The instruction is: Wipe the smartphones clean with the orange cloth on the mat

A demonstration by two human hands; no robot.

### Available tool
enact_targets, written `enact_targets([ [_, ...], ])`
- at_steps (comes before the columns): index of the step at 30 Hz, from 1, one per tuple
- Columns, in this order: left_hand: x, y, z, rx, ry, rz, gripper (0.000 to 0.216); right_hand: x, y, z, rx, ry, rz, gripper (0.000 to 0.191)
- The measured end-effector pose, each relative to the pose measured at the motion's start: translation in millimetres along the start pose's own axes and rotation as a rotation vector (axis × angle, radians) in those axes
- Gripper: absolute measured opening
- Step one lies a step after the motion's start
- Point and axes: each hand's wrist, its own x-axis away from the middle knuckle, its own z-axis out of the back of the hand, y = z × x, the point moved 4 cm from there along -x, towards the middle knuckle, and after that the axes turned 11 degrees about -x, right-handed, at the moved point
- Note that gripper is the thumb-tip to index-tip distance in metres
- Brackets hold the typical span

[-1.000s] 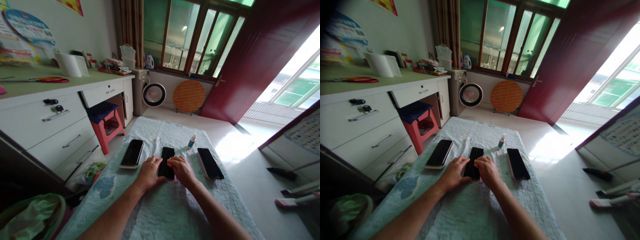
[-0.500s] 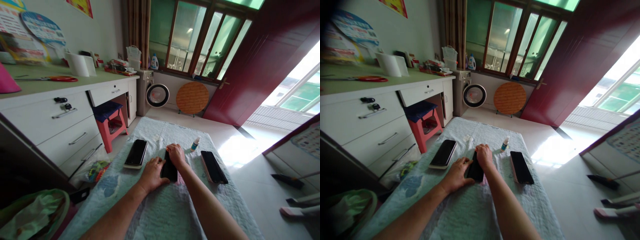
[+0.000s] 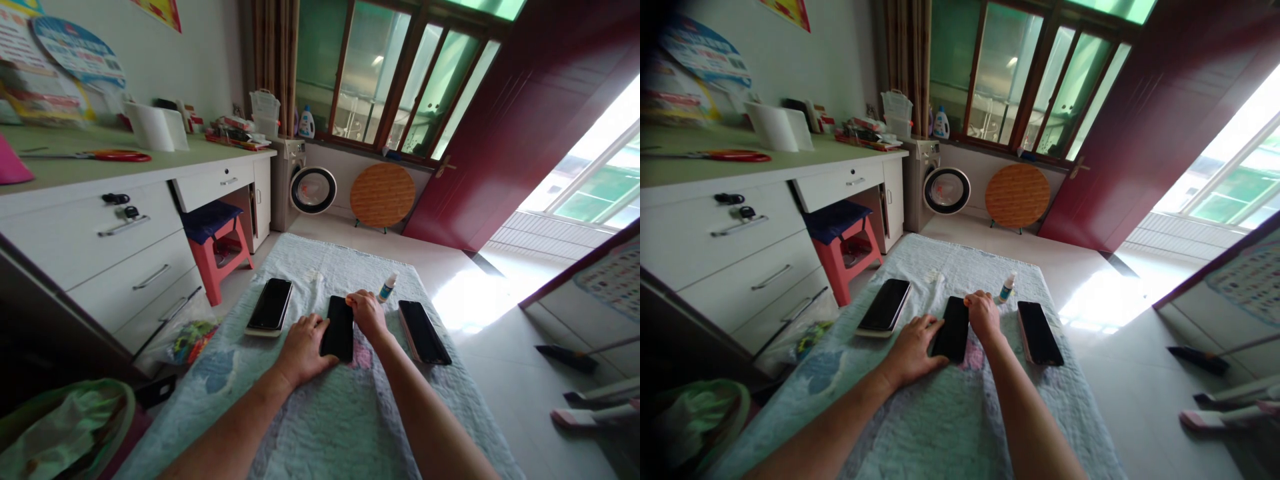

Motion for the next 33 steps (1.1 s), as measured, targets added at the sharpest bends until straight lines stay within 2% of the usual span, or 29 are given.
enact_targets([
  [5, 0, 0, 2, -0.004, -0.013, -0.014, 0.069, -1, -3, -4, 0.017, 0.019, -0.058, 0.024],
  [14, 0, 1, 3, -0.016, -0.027, 0.000, 0.070, -14, -39, -33, 0.054, -0.061, 0.072, 0.025],
  [24, -2, -2, -2, 0.001, -0.023, 0.001, 0.076, -25, -35, -23, 0.053, -0.125, 0.069, 0.027],
  [28, -2, -7, -7, 0.043, 0.030, 0.060, 0.097, -9, -43, -24, 0.024, -0.195, 0.151, 0.025],
  [33, -2, -10, -14, 0.127, 0.073, 0.049, 0.118, 32, -58, -18, -0.063, -0.295, 0.278, 0.020],
])
